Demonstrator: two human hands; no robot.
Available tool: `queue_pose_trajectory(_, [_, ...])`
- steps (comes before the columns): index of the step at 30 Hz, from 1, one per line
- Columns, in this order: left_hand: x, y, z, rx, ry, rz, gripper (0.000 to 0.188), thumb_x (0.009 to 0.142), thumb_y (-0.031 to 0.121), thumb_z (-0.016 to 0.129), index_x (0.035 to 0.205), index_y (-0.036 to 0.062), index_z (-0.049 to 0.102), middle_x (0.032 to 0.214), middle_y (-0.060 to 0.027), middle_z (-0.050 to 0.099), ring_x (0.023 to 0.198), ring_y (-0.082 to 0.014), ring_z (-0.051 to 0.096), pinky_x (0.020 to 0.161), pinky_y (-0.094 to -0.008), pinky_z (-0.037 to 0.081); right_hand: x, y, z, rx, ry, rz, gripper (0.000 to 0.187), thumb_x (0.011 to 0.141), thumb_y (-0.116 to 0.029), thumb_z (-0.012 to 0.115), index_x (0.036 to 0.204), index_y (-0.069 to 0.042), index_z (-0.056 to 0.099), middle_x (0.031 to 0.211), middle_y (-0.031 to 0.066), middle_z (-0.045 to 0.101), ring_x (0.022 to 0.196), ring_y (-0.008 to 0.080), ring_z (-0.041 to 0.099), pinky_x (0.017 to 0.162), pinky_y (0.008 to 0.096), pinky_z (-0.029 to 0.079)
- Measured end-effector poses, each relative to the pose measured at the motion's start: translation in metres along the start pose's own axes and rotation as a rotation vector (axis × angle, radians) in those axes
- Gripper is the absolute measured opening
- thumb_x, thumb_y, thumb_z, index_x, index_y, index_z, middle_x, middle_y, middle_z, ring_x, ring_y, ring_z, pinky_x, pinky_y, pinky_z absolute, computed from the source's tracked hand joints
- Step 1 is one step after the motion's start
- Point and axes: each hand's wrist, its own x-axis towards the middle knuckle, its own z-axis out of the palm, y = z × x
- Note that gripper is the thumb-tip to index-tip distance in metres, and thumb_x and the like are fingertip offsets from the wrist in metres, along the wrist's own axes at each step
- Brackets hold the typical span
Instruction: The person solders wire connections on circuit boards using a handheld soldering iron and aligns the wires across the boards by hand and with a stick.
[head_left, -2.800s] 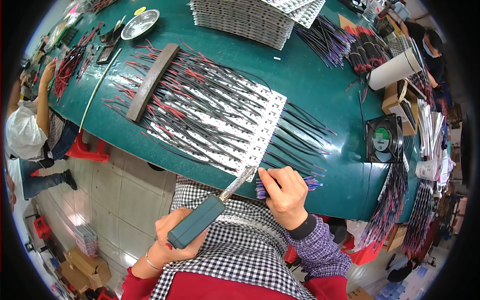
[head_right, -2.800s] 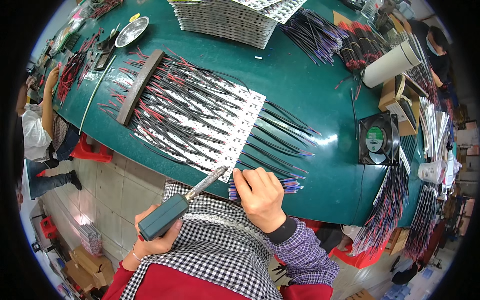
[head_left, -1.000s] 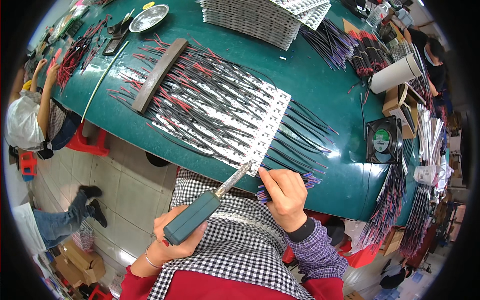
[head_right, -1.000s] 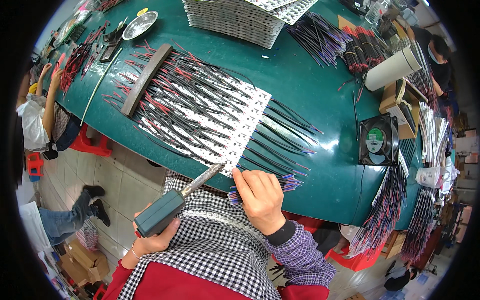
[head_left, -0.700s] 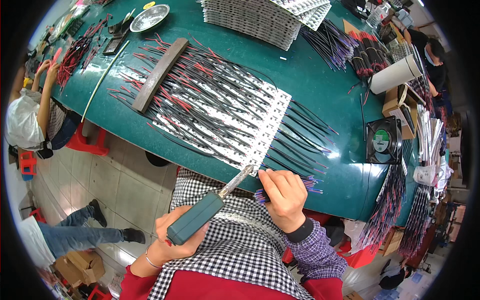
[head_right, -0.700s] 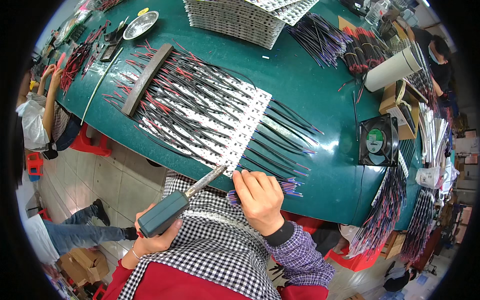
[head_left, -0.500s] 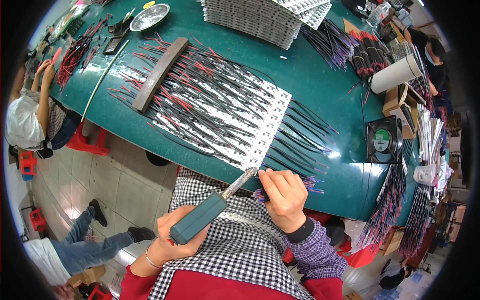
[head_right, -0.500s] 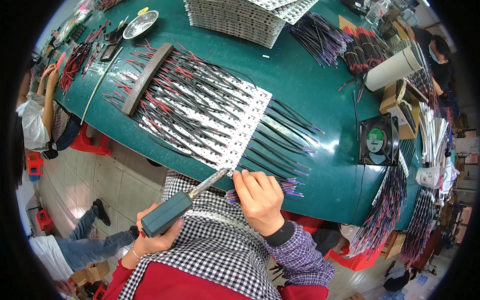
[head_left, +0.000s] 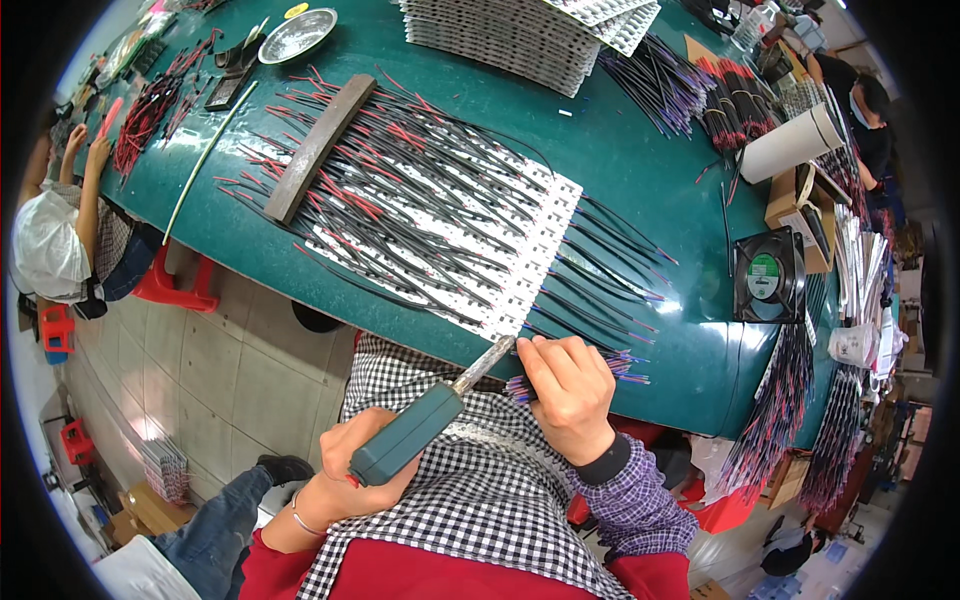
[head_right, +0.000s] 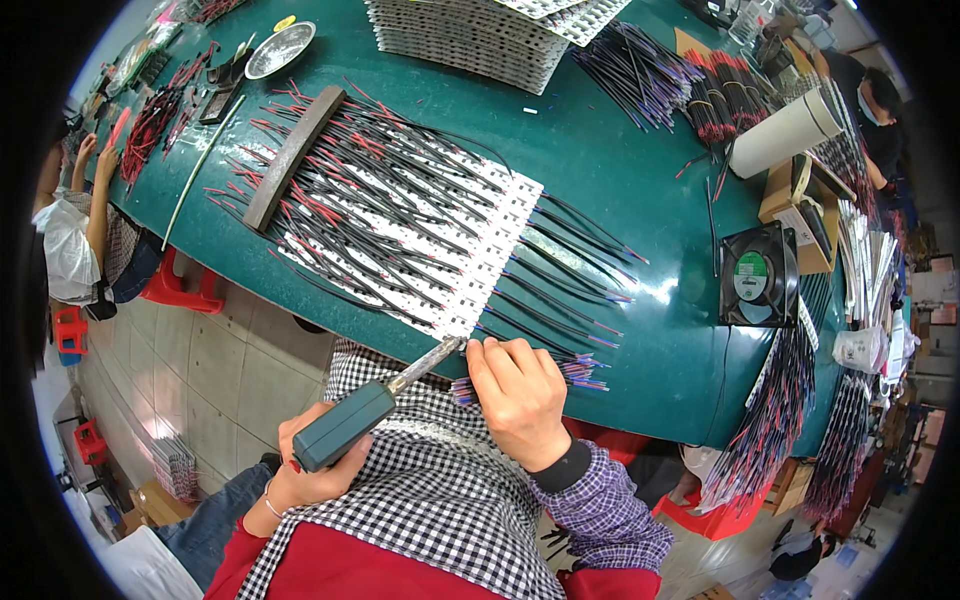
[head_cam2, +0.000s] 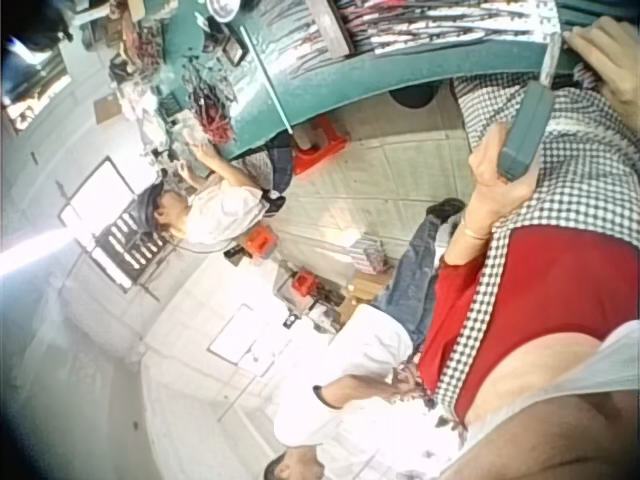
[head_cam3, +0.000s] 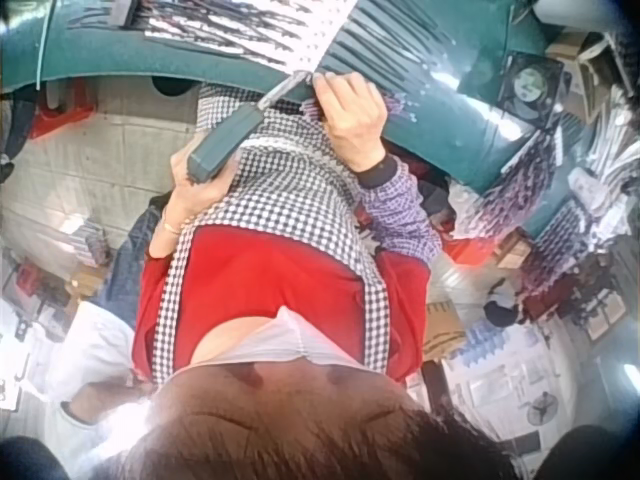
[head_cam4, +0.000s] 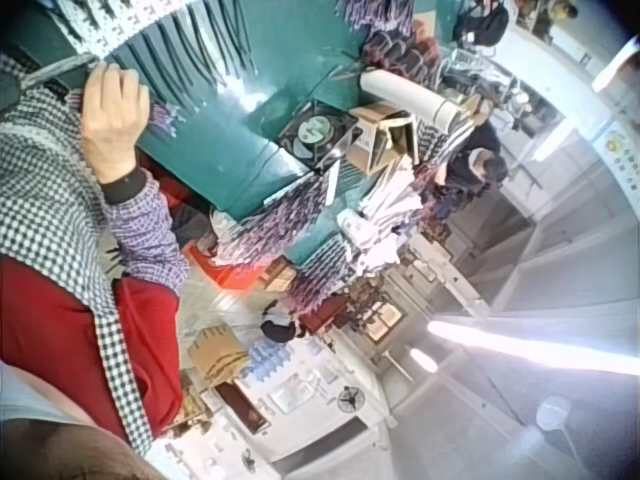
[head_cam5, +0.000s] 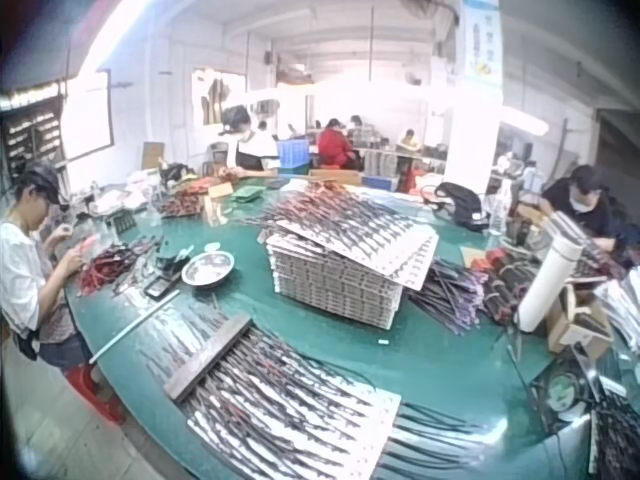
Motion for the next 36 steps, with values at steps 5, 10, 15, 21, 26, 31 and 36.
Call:
queue_pose_trajectory(5, [-0.002,-0.002,0.000,0.044,0.043,0.061,0.022,0.070,0.000,0.078,0.091,-0.0035,0.070,0.081,-0.0122,0.068,0.062,-0.0215,0.067,0.055,-0.0289,0.052,0.001,0.000,-0.001,-0.008,-0.016,0.003,0.029,0.073,-0.005,0.067,0.101,0.002,0.071,0.094,0.0090,0.068,0.080,0.0192,0.062,0.062,0.0314,0.045])
queue_pose_trajectory(10, [-0.004,-0.001,-0.004,0.169,0.047,0.178,0.023,0.065,-0.002,0.078,0.086,-0.0012,0.070,0.084,-0.0120,0.070,0.064,-0.0223,0.069,0.057,-0.0279,0.055,0.001,-0.001,-0.001,-0.008,-0.020,0.006,0.029,0.073,-0.005,0.067,0.101,0.002,0.071,0.093,0.0082,0.068,0.081,0.0192,0.062,0.062,0.0317,0.045])
queue_pose_trajectory(15, [-0.009,-0.003,0.001,0.040,0.081,0.062,0.023,0.072,0.000,0.076,0.094,-0.0051,0.072,0.076,-0.0118,0.066,0.058,-0.0211,0.061,0.052,-0.0306,0.048,0.001,0.001,0.000,0.015,0.004,0.015,0.028,0.073,-0.005,0.067,0.100,0.001,0.072,0.093,0.0079,0.068,0.081,0.0195,0.063,0.063,0.0320,0.047])
queue_pose_trajectory(21, [-0.012,-0.007,0.006,-0.009,0.081,0.014,0.024,0.072,0.001,0.078,0.094,-0.0044,0.071,0.078,-0.0108,0.066,0.059,-0.0197,0.063,0.052,-0.0297,0.048,-0.001,0.005,0.002,0.075,0.023,0.007,0.030,0.071,-0.005,0.068,0.100,0.000,0.072,0.094,0.0078,0.069,0.081,0.0199,0.064,0.063,0.0322,0.048])
queue_pose_trajectory(26, [-0.007,-0.004,0.000,-0.002,0.023,0.010,0.021,0.072,0.002,0.079,0.090,-0.0036,0.069,0.079,-0.0104,0.067,0.059,-0.0190,0.064,0.052,-0.0288,0.048,-0.002,0.006,0.004,0.052,0.018,-0.019,0.031,0.070,-0.006,0.067,0.101,0.001,0.072,0.095,0.0093,0.069,0.081,0.0205,0.064,0.063,0.0321,0.048])
queue_pose_trajectory(31, [-0.005,0.004,0.000,-0.010,0.038,-0.004,0.020,0.073,0.003,0.079,0.088,-0.0029,0.067,0.076,-0.0091,0.066,0.057,-0.0182,0.063,0.052,-0.0283,0.048,-0.005,0.004,0.005,0.012,0.032,-0.053,0.032,0.071,-0.006,0.067,0.101,0.002,0.072,0.095,0.0106,0.069,0.082,0.0210,0.064,0.061,0.0320,0.047])
queue_pose_trajectory(36, [-0.007,-0.002,-0.003,-0.010,-0.010,-0.029,0.021,0.074,0.004,0.079,0.091,-0.0026,0.068,0.077,-0.0088,0.068,0.057,-0.0176,0.064,0.052,-0.0274,0.048,-0.005,0.002,0.005,-0.028,0.024,-0.064,0.032,0.072,-0.007,0.067,0.102,0.003,0.071,0.096,0.0112,0.068,0.081,0.0210,0.063,0.061,0.0319,0.046])
